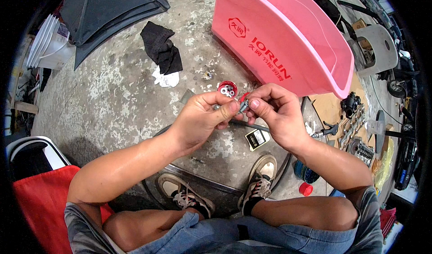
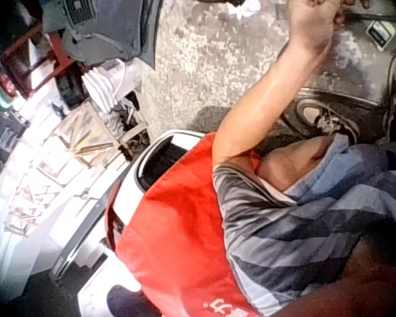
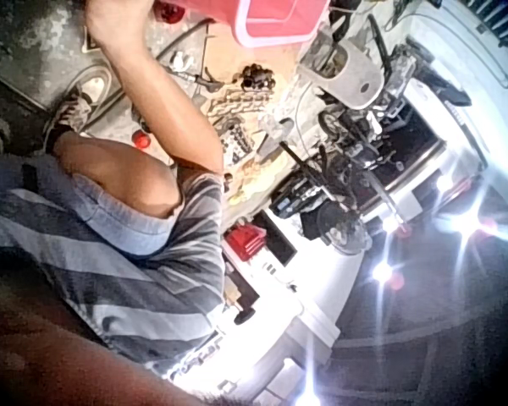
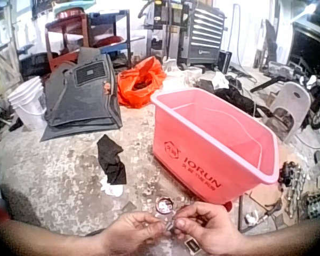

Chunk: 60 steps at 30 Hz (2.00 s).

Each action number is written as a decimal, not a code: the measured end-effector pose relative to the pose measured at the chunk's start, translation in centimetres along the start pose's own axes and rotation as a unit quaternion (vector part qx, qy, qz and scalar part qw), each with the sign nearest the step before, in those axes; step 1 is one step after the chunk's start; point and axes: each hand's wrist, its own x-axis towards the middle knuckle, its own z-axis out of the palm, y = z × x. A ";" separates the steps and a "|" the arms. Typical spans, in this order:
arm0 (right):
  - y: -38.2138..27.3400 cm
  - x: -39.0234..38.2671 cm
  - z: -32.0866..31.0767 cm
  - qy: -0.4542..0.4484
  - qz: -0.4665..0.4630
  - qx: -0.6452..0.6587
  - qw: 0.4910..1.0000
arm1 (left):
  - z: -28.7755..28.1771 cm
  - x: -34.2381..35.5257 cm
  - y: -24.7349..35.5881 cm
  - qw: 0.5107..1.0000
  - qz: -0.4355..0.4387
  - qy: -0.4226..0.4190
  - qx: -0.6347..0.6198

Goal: The person works on a car engine using a wrench, sorts bolts and washers by hand, and installs engine components and attaches connectors to the engine.

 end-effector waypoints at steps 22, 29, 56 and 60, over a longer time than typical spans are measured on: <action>-0.2 -0.1 -0.1 -0.010 -0.072 -0.170 0.983 | 0.1 0.1 0.7 0.985 -0.045 0.019 -0.165; -0.1 0.4 0.0 -0.050 -0.182 -0.241 0.952 | -0.5 0.4 0.8 0.985 -0.050 0.000 -0.166; 1.7 0.8 -0.1 -0.047 -0.286 -0.421 0.859 | 1.6 1.3 -1.2 0.979 -0.019 0.064 -0.195; 0.4 1.7 0.4 0.028 -0.260 -0.360 0.895 | 1.8 2.9 -0.5 0.983 0.014 0.042 -0.178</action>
